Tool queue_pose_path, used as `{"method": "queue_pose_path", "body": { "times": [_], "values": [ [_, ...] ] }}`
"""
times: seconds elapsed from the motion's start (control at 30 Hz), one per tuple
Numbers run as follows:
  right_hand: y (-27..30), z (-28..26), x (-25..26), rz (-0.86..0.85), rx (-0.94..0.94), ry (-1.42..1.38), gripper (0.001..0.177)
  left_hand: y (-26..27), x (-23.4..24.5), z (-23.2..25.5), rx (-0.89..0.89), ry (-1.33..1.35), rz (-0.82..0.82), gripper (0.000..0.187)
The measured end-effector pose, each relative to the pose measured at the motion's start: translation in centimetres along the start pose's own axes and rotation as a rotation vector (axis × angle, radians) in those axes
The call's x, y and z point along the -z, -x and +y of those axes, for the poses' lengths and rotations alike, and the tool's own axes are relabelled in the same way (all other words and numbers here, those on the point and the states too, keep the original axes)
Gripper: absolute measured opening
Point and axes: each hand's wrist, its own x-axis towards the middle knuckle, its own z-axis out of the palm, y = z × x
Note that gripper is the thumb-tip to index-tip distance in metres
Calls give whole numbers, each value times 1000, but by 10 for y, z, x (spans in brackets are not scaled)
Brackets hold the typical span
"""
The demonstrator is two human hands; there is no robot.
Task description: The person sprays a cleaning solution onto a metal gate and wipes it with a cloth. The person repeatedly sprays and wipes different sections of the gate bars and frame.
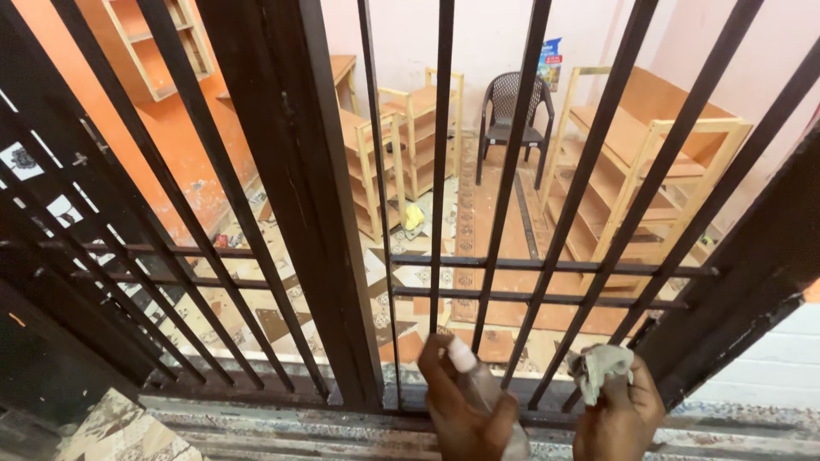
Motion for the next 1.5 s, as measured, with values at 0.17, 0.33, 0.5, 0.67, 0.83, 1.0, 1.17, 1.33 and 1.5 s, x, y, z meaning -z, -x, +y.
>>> {"method": "queue_pose_path", "body": {
  "times": [0.17, 0.33, 0.5, 0.67, 0.83, 1.0, 1.17, 1.33, 1.5],
  "values": [
    [0, 1, 13, -34, 58, 41, 14, 12, -10, -2, -71, 30, -89, 84],
    [-3, -14, 8, 54, 32, 28, 13, 17, -20, 6, -15, -49, -174, 77],
    [0, -17, 17, 79, 27, 22, 14, 29, -31, 10, 35, -59, -242, 76],
    [-6, -15, 26, 122, 49, 25, 17, 37, -36, 0, 132, -72, -271, 76],
    [-4, -16, 34, 111, 23, 24, 16, 49, -44, -13, -58, -4, -13, 87],
    [-6, -14, 34, 133, 14, 8, 17, 28, -27, -13, 72, 32, -45, 83],
    [-9, -8, 29, 105, -5, -25, 16, 9, -12, -13, -192, -20, -203, 82],
    [-3, -2, 23, 73, -44, -27, 17, 11, -4, -8, -132, -196, -199, 81],
    [-4, -2, 19, 112, -43, -12, 17, 5, 3, -14, 17, -265, -108, 77]
  ]
}}
